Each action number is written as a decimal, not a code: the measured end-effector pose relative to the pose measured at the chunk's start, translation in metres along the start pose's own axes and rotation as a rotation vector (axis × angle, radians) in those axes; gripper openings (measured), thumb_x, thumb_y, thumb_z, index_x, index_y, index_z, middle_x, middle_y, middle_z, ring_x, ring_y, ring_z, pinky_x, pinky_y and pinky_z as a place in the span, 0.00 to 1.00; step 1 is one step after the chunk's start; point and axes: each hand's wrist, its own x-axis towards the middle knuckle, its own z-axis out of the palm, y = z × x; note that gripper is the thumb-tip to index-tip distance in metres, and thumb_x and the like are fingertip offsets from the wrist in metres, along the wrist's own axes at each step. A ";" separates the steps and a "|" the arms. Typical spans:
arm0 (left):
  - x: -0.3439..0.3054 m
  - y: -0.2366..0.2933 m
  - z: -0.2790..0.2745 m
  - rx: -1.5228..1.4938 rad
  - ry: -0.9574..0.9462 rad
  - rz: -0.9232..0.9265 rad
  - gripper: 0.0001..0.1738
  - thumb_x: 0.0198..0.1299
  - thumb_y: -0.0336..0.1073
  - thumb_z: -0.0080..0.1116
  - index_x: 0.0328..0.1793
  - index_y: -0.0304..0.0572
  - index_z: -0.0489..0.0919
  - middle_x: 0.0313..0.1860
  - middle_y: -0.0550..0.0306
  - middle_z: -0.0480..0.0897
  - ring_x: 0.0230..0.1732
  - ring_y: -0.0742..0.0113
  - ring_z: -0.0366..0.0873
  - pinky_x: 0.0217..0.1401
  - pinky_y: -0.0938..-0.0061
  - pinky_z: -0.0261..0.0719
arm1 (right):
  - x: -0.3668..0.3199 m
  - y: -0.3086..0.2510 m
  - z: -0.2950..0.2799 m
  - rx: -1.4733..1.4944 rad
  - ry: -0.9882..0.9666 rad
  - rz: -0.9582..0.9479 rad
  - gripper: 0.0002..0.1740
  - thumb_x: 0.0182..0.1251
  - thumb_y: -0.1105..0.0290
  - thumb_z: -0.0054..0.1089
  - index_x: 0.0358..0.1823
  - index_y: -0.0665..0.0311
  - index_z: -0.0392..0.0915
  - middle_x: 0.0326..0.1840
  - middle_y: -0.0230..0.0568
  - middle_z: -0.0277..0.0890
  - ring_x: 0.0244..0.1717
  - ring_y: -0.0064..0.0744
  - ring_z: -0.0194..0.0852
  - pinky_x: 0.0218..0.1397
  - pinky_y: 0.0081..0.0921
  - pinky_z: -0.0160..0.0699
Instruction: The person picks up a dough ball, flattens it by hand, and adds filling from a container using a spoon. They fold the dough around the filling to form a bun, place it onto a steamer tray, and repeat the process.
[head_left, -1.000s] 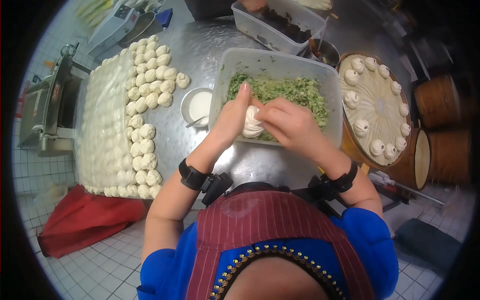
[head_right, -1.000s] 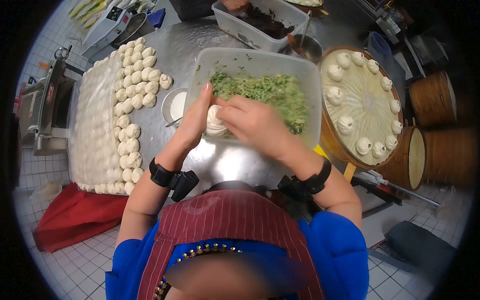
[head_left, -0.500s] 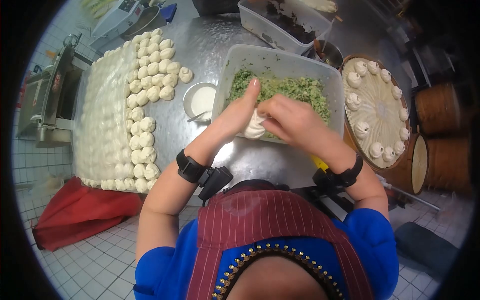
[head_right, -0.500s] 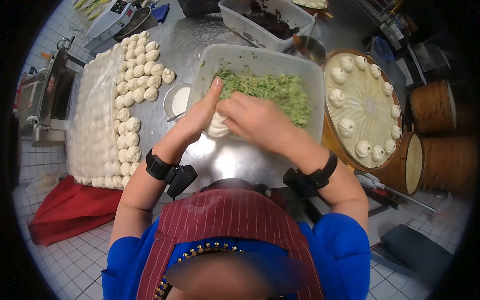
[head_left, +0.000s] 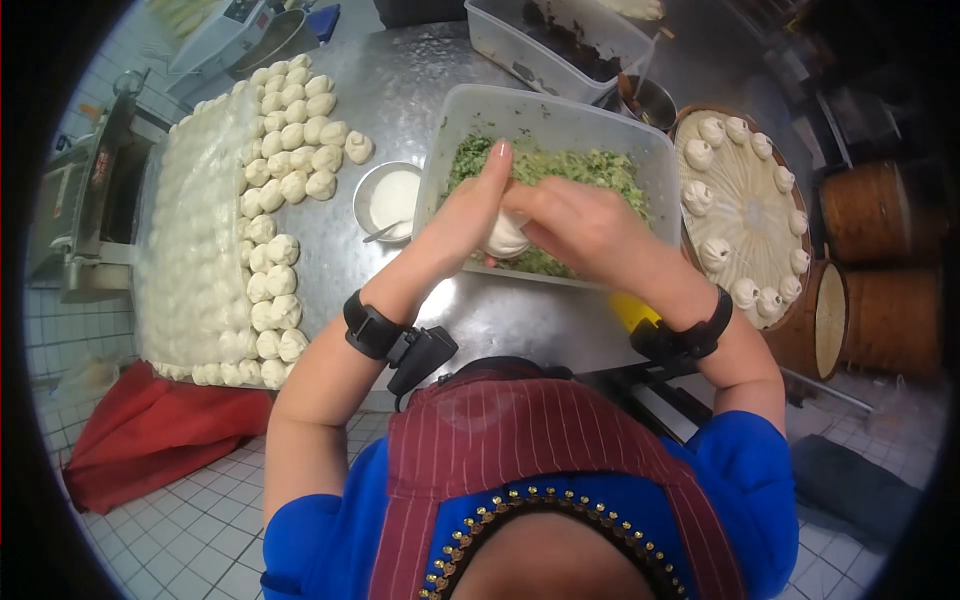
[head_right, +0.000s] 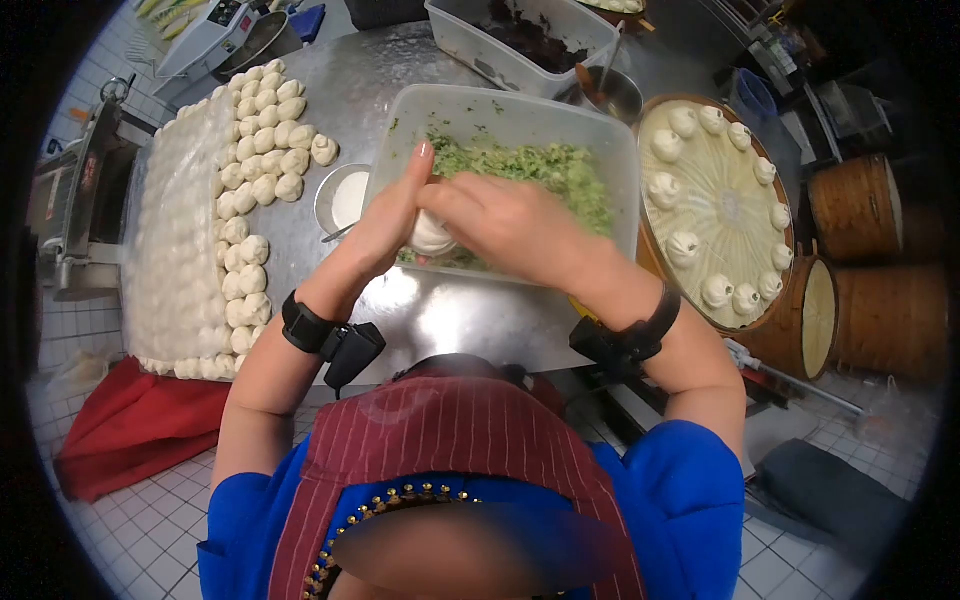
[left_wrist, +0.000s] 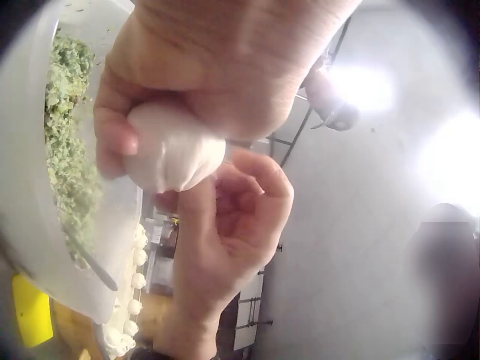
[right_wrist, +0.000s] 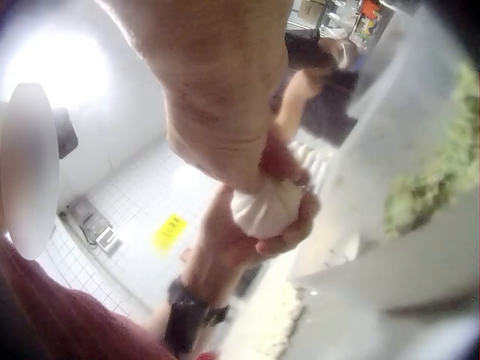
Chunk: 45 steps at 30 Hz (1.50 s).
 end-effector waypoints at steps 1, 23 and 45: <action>0.000 0.003 0.001 0.025 0.009 -0.016 0.41 0.69 0.67 0.24 0.39 0.37 0.78 0.24 0.57 0.79 0.22 0.73 0.76 0.15 0.80 0.70 | 0.000 0.001 -0.002 0.000 -0.054 -0.017 0.12 0.54 0.77 0.62 0.39 0.61 0.74 0.27 0.38 0.69 0.26 0.37 0.74 0.27 0.30 0.74; 0.049 -0.022 -0.008 -0.009 0.109 -0.171 0.42 0.68 0.67 0.25 0.37 0.37 0.81 0.21 0.57 0.79 0.20 0.70 0.79 0.13 0.80 0.71 | -0.063 0.099 -0.034 -0.105 -0.496 0.560 0.08 0.54 0.70 0.62 0.34 0.65 0.77 0.33 0.44 0.77 0.36 0.45 0.78 0.40 0.36 0.77; 0.043 -0.039 0.000 -0.451 -0.032 -0.270 0.39 0.71 0.62 0.27 0.42 0.31 0.79 0.26 0.46 0.81 0.21 0.60 0.83 0.12 0.81 0.78 | -0.087 0.096 -0.003 -0.442 -0.840 0.499 0.07 0.51 0.70 0.56 0.26 0.65 0.81 0.27 0.47 0.79 0.33 0.47 0.81 0.39 0.39 0.80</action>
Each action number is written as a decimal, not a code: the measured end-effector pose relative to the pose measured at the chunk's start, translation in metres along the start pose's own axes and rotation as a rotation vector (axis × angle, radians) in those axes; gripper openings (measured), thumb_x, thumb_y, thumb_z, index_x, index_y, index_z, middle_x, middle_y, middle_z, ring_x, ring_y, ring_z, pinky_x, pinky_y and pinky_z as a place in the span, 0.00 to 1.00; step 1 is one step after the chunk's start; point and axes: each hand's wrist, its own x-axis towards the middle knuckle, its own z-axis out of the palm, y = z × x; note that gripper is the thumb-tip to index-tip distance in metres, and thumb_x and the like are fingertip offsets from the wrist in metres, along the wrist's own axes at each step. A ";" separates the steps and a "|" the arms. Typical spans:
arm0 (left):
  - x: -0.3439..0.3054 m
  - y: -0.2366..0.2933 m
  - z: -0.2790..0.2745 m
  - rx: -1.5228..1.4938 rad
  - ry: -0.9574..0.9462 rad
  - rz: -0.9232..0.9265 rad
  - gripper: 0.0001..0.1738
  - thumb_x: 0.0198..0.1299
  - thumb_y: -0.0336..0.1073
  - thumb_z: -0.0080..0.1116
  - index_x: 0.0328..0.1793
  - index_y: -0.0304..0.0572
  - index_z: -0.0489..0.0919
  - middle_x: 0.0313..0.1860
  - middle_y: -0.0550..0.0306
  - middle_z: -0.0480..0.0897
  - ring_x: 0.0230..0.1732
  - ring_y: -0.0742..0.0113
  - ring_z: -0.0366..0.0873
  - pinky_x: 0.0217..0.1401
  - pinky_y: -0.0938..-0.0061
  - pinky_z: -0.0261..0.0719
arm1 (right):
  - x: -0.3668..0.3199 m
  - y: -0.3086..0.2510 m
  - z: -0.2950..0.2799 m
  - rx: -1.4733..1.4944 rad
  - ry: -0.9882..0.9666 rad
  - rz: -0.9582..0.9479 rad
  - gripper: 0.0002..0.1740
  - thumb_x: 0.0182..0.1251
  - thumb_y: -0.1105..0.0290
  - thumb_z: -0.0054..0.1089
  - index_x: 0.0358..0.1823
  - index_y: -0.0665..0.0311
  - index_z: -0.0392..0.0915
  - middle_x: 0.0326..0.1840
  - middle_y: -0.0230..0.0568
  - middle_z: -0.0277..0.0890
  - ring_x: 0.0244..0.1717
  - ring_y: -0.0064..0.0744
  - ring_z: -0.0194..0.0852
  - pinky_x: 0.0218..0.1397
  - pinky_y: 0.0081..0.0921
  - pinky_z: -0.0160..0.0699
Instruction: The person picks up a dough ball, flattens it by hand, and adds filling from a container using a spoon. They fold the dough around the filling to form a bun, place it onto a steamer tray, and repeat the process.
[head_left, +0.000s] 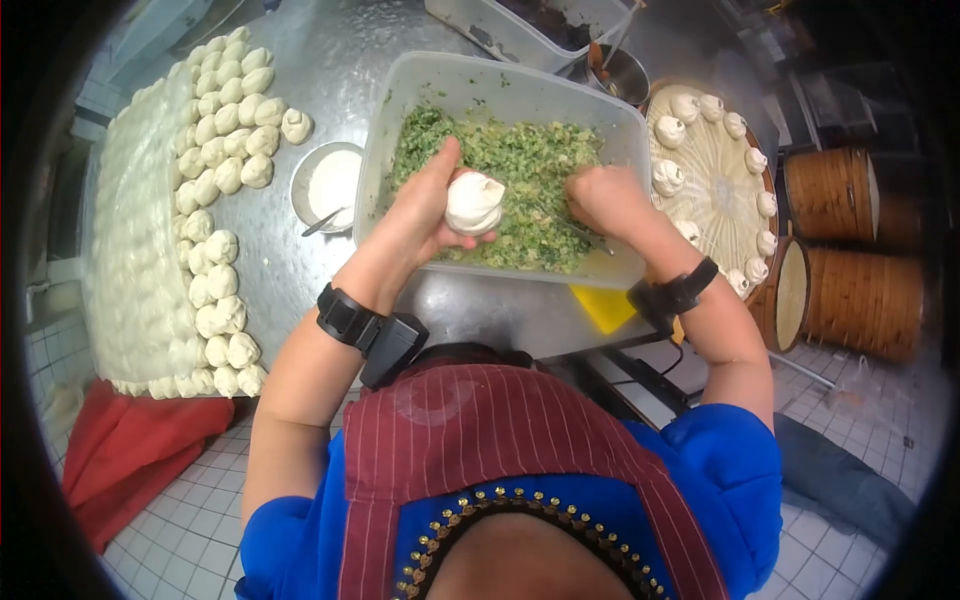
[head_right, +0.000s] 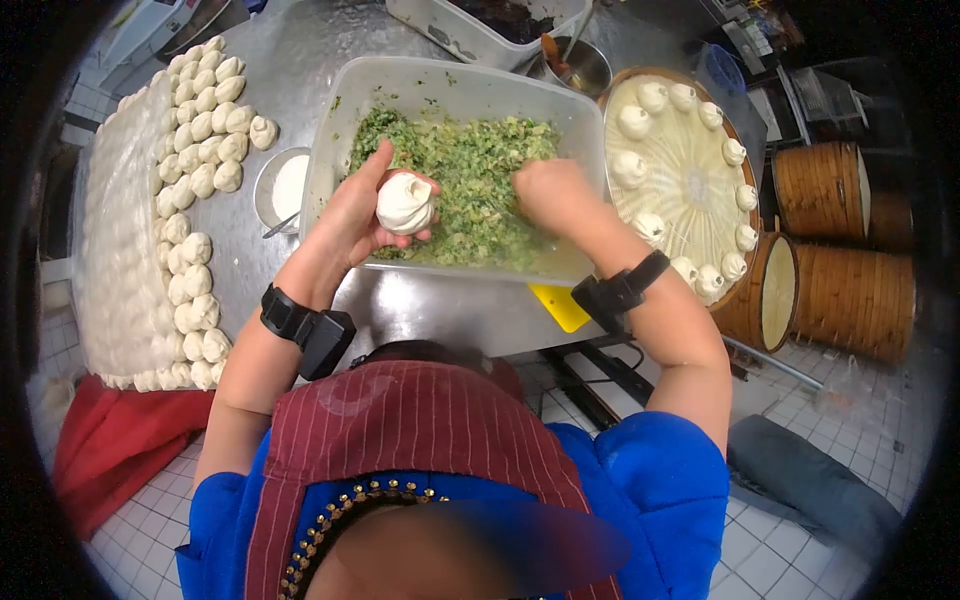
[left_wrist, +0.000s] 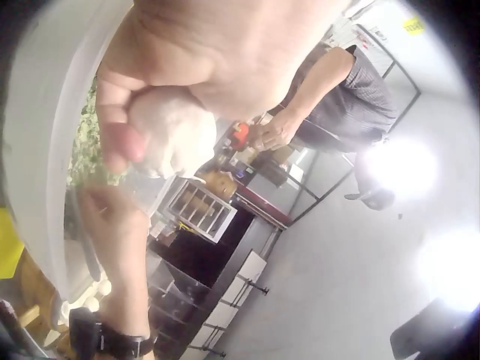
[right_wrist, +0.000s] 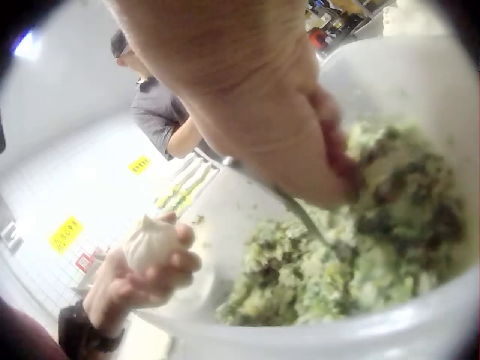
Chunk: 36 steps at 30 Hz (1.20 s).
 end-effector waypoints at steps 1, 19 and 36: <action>0.000 0.000 0.000 -0.020 -0.014 -0.006 0.39 0.71 0.61 0.27 0.42 0.31 0.79 0.26 0.45 0.81 0.21 0.60 0.83 0.12 0.80 0.78 | 0.002 0.001 0.002 -0.025 -0.002 0.004 0.07 0.52 0.69 0.56 0.26 0.65 0.81 0.27 0.47 0.79 0.33 0.47 0.81 0.38 0.39 0.80; -0.010 -0.005 0.010 -0.043 -0.027 0.010 0.38 0.72 0.59 0.27 0.43 0.29 0.78 0.28 0.41 0.81 0.21 0.59 0.82 0.13 0.79 0.79 | -0.010 0.023 -0.016 0.114 0.203 0.153 0.05 0.53 0.71 0.60 0.31 0.64 0.81 0.33 0.47 0.80 0.37 0.49 0.78 0.41 0.39 0.77; -0.010 -0.006 0.006 -0.041 -0.006 -0.005 0.37 0.72 0.59 0.26 0.44 0.29 0.77 0.27 0.42 0.81 0.22 0.59 0.82 0.14 0.79 0.81 | 0.013 0.018 -0.007 -0.024 0.025 0.192 0.09 0.53 0.67 0.59 0.26 0.65 0.82 0.31 0.49 0.81 0.35 0.48 0.81 0.40 0.37 0.79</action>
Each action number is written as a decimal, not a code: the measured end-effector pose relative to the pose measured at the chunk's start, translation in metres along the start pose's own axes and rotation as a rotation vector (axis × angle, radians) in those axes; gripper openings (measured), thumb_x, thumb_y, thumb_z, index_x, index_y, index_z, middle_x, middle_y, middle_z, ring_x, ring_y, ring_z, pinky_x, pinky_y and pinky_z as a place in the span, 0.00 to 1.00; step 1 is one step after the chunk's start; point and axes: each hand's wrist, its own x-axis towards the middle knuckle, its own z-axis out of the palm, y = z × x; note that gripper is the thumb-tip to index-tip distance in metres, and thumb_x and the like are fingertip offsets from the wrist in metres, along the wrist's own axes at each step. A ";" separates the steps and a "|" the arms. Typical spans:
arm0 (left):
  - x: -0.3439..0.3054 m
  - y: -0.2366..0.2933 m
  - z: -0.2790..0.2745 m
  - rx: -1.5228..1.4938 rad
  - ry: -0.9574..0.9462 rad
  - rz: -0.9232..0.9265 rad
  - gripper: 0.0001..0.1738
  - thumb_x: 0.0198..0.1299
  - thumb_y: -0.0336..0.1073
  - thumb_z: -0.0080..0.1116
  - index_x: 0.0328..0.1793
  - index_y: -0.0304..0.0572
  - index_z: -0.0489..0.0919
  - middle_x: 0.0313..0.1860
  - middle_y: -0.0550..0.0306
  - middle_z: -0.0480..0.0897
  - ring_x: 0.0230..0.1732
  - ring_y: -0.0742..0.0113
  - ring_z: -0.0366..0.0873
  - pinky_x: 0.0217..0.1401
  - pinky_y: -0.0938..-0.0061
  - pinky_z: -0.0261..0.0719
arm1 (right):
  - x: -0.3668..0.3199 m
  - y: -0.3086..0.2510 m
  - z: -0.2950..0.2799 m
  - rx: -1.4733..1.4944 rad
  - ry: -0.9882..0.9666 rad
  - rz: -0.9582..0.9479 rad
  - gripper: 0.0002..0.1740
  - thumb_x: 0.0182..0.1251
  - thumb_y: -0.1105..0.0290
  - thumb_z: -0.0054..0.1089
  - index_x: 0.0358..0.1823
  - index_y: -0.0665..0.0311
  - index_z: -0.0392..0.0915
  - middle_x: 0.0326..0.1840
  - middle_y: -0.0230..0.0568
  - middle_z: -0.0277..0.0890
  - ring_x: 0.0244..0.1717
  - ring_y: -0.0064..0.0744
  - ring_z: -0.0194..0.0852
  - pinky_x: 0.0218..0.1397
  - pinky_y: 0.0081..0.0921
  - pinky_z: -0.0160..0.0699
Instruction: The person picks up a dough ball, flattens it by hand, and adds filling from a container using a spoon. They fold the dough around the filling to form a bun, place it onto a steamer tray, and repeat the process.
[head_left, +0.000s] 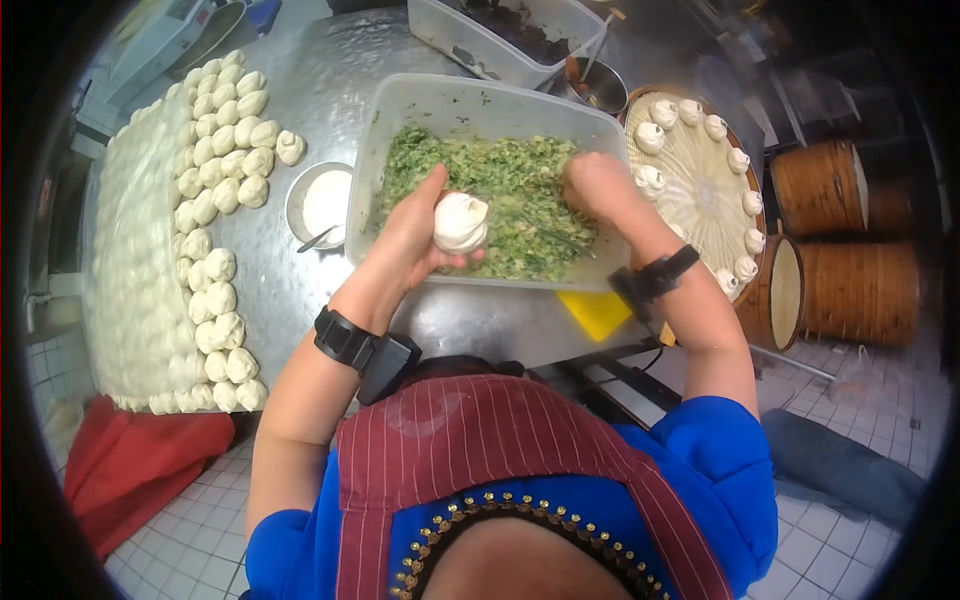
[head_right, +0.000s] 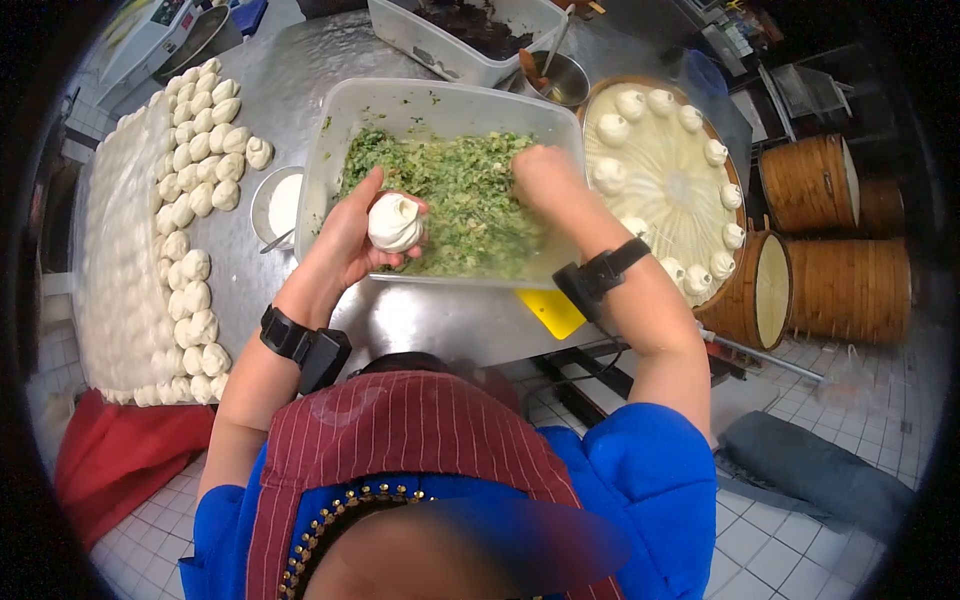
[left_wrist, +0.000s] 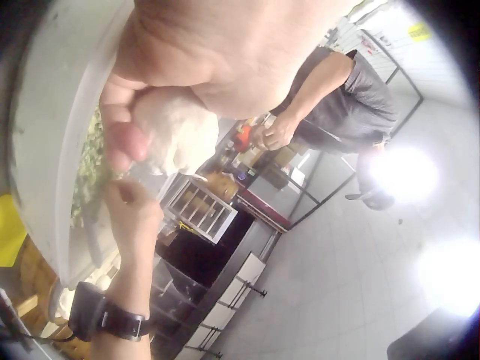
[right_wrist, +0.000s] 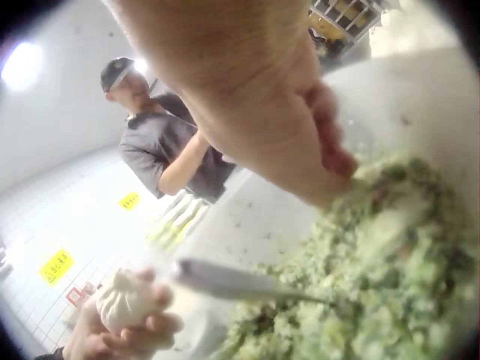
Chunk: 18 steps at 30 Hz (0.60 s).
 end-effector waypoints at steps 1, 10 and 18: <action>0.001 0.000 -0.002 -0.021 -0.012 0.000 0.37 0.72 0.59 0.26 0.44 0.29 0.77 0.27 0.43 0.81 0.21 0.59 0.82 0.14 0.79 0.80 | -0.002 0.003 -0.004 0.054 0.017 0.035 0.10 0.54 0.66 0.59 0.26 0.66 0.82 0.32 0.49 0.81 0.34 0.47 0.80 0.40 0.36 0.79; 0.006 0.004 0.010 -0.020 -0.064 -0.012 0.37 0.72 0.58 0.27 0.45 0.30 0.78 0.27 0.42 0.81 0.21 0.58 0.82 0.13 0.78 0.79 | -0.037 -0.023 -0.073 1.158 0.049 0.017 0.10 0.56 0.68 0.65 0.37 0.66 0.83 0.26 0.32 0.78 0.28 0.16 0.71 0.32 0.19 0.71; -0.002 0.007 0.025 0.064 -0.071 0.020 0.32 0.72 0.58 0.31 0.45 0.34 0.73 0.28 0.46 0.82 0.20 0.58 0.82 0.13 0.77 0.77 | -0.058 -0.076 -0.091 0.635 0.438 -0.266 0.05 0.55 0.68 0.62 0.30 0.61 0.81 0.28 0.39 0.76 0.30 0.40 0.78 0.33 0.34 0.76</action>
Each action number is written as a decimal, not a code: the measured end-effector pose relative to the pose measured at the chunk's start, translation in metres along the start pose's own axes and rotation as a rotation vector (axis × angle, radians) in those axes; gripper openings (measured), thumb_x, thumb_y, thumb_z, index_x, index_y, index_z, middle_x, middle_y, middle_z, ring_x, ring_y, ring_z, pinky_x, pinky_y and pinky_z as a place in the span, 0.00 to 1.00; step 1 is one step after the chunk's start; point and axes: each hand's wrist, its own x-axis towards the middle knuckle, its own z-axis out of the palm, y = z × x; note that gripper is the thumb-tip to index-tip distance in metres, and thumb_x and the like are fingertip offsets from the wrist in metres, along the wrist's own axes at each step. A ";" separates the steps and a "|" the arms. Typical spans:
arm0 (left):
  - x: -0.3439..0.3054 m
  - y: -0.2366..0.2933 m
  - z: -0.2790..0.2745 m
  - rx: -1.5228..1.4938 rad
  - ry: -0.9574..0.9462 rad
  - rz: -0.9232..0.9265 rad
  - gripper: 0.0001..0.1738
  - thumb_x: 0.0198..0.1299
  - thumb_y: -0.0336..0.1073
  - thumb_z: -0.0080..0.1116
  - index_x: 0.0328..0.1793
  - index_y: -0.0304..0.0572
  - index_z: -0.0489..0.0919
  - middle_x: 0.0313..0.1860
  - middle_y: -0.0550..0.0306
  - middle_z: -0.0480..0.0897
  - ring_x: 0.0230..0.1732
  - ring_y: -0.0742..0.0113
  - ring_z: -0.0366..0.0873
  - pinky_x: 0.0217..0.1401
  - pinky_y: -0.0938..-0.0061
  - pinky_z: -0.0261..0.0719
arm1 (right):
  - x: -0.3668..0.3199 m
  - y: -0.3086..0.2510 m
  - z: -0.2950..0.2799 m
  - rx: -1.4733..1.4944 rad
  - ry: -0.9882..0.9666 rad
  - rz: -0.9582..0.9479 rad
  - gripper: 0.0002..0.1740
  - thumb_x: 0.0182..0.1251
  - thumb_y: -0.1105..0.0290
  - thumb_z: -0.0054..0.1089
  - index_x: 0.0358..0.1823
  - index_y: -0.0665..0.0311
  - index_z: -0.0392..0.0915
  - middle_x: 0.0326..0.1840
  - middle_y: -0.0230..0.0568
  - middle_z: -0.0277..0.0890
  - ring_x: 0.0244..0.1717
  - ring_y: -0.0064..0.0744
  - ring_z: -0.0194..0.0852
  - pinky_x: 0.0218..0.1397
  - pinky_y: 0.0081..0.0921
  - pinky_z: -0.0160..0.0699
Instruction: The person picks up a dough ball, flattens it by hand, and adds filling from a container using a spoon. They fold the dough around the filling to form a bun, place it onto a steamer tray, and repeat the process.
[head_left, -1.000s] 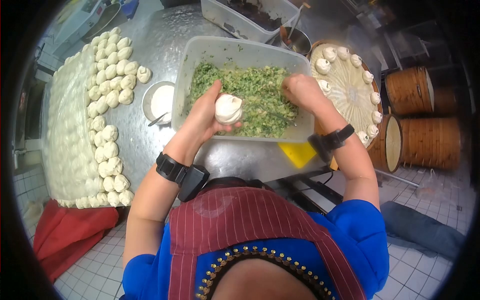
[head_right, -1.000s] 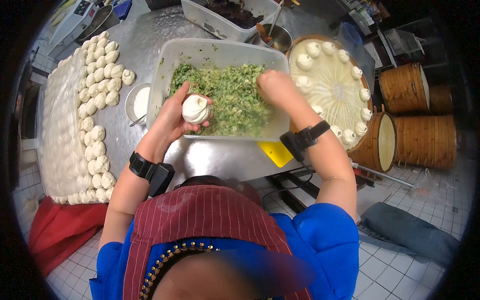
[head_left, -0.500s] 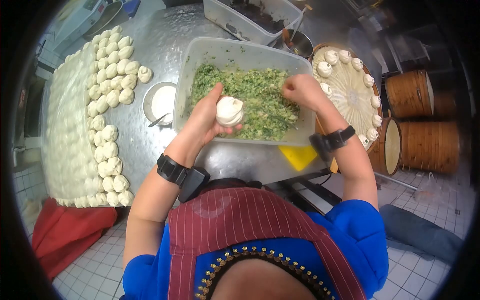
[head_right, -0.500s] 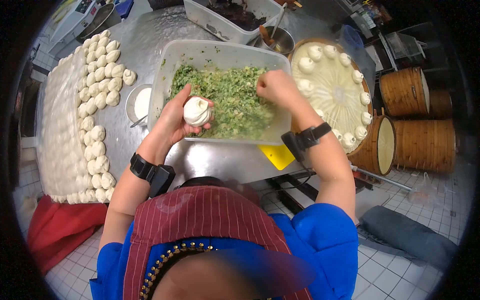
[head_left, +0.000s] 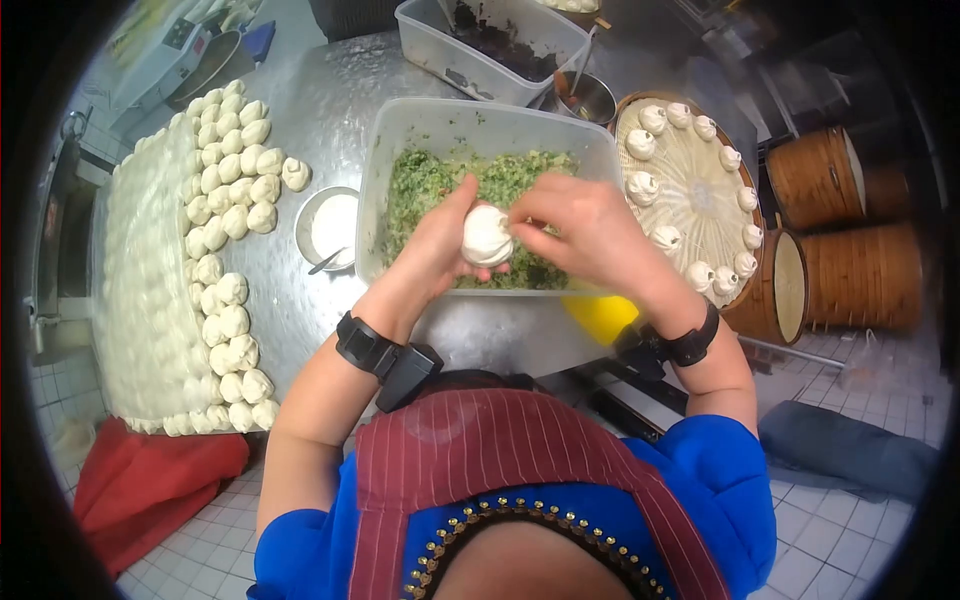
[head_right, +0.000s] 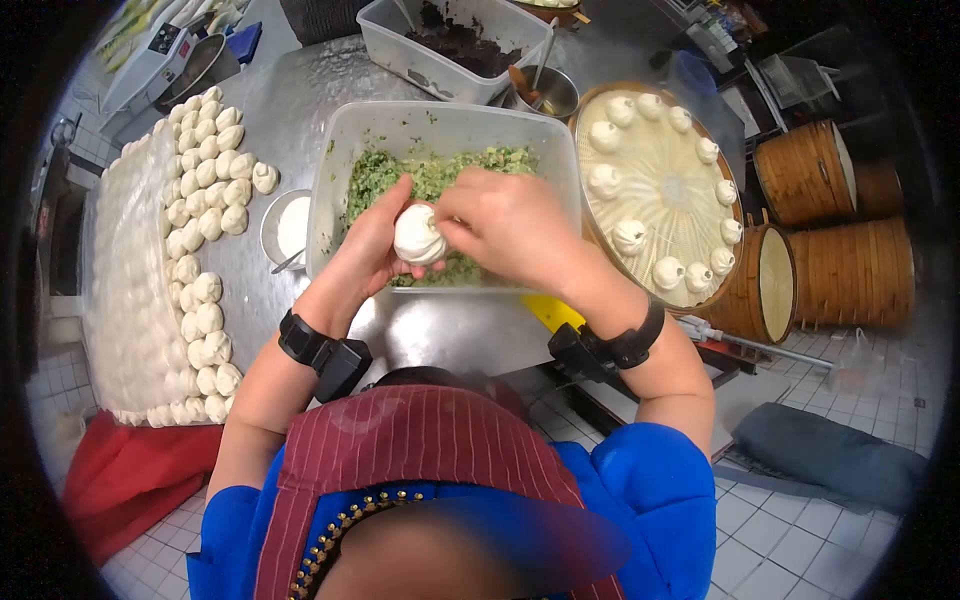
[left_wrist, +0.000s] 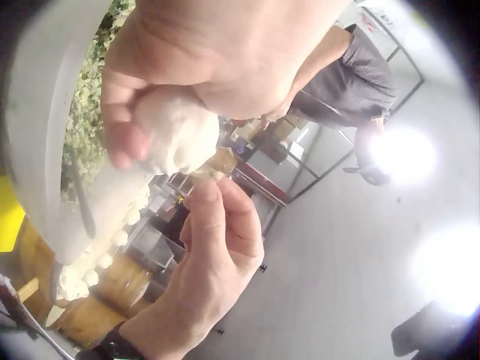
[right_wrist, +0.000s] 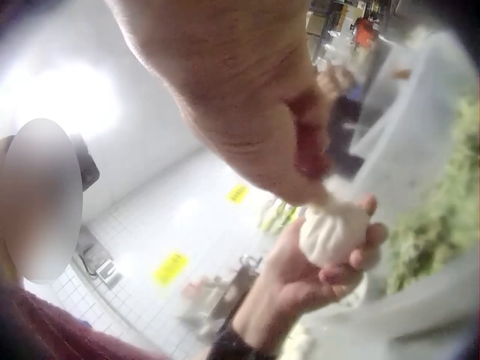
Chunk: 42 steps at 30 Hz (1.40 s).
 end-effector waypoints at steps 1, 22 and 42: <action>-0.001 0.001 0.000 0.005 -0.004 0.003 0.32 0.72 0.58 0.31 0.45 0.34 0.73 0.28 0.46 0.82 0.20 0.58 0.82 0.13 0.77 0.77 | 0.000 -0.003 0.000 -0.100 -0.032 -0.036 0.05 0.54 0.68 0.61 0.29 0.61 0.80 0.28 0.38 0.75 0.31 0.41 0.78 0.33 0.35 0.76; 0.005 0.017 0.021 -0.080 -0.329 -0.065 0.34 0.72 0.59 0.25 0.58 0.35 0.70 0.31 0.41 0.82 0.27 0.56 0.83 0.17 0.76 0.76 | -0.015 0.010 -0.026 0.148 0.185 0.066 0.21 0.59 0.71 0.59 0.56 0.59 0.76 0.37 0.44 0.78 0.40 0.43 0.77 0.43 0.33 0.77; 0.048 0.026 0.089 0.112 -0.175 0.133 0.37 0.68 0.62 0.40 0.67 0.34 0.62 0.56 0.42 0.72 0.55 0.52 0.76 0.51 0.58 0.81 | -0.074 0.092 -0.067 0.171 0.361 0.202 0.30 0.49 0.67 0.70 0.57 0.62 0.74 0.55 0.47 0.75 0.55 0.45 0.74 0.56 0.34 0.74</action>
